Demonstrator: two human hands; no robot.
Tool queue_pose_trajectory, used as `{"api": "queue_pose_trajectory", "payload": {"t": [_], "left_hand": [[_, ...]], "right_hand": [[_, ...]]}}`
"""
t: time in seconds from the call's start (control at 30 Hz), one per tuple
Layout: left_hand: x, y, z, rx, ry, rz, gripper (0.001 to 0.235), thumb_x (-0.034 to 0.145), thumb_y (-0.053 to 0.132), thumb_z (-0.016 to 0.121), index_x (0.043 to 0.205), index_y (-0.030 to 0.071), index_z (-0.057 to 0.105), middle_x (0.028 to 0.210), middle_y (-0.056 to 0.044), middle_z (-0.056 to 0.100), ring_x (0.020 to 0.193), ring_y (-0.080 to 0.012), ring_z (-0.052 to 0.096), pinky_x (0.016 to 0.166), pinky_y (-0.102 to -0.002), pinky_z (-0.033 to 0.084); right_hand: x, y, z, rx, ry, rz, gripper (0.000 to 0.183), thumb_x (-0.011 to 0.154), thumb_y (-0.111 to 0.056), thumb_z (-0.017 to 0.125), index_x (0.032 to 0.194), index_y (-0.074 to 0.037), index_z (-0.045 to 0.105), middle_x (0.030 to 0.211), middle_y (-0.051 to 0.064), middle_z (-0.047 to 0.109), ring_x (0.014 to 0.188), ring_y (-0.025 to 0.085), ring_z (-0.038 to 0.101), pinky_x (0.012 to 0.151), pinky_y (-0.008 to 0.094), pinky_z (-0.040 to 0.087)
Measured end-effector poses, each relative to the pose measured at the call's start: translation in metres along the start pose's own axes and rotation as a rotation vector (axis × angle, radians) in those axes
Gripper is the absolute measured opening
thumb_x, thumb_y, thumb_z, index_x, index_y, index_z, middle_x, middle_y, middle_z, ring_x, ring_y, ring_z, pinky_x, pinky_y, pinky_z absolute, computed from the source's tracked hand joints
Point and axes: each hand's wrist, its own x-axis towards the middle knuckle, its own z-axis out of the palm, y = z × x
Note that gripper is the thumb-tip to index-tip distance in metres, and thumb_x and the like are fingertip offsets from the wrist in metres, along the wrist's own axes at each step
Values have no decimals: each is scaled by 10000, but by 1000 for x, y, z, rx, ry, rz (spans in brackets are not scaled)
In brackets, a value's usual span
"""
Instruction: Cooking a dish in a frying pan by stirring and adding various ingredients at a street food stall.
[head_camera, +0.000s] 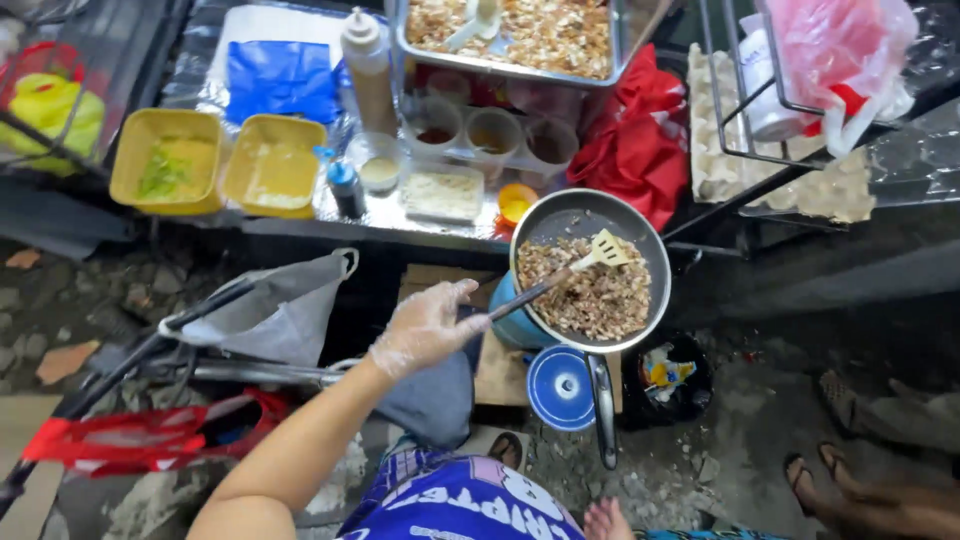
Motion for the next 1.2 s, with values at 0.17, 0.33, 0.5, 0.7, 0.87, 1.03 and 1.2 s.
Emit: {"api": "queue_pose_trajectory", "payload": {"t": [0.17,0.33,0.5,0.7,0.87,1.03,1.2], "left_hand": [[-13,-10,52,-10,209,89,539,882,371,648,1383,171,629,1051,-47,738,898,-258,699,837,-418,537],[-19,38,52,221,214,134,405,944,321,576,1298,125,563,957,-151,624,875,-412,634,766,-557,498],[-18,40,90,333,169,59,205,862,295,622,1007,153,594,872,-141,715,802,-469,667,647,-607,494],[-7,103,74,347,638,570,265,928,212,623,1183,152,665,792,-98,671,689,-345,650,598,-496,510],[73,147,87,191,651,741,219,935,297,684,1030,101,705,755,-129,714,693,-329,703,612,-421,555],[90,185,77,180,751,757,146,912,269,714,832,150,685,641,-51,674,607,-262,682,618,-353,568],[96,201,57,204,673,705,252,971,295,653,736,205,635,593,-20,631,654,-271,709,573,-374,569]], "right_hand": [[-268,-107,163,-62,-142,-353,514,1097,-443,400,1342,-12,536,1193,207,626,1079,344,596,956,451,461],[-336,-137,191,-132,-422,-441,633,1104,-528,271,1273,9,562,1060,213,617,948,333,592,842,451,482],[-362,-140,212,-190,-549,-453,668,1049,-568,324,1291,6,567,912,192,697,763,285,650,691,381,506],[-303,-133,225,-151,-633,-432,444,1047,-456,457,1151,-68,646,592,47,485,459,190,471,466,293,376],[-329,-134,231,-226,-607,-410,374,1081,-437,434,1128,-116,620,599,28,391,454,191,438,468,279,321],[-314,-134,232,-268,-628,-454,407,1089,-466,425,1181,-111,600,601,42,379,444,223,475,447,302,393],[-325,-134,235,-280,-625,-463,403,1098,-455,409,1167,-96,578,596,24,362,437,195,474,452,273,403]]}}
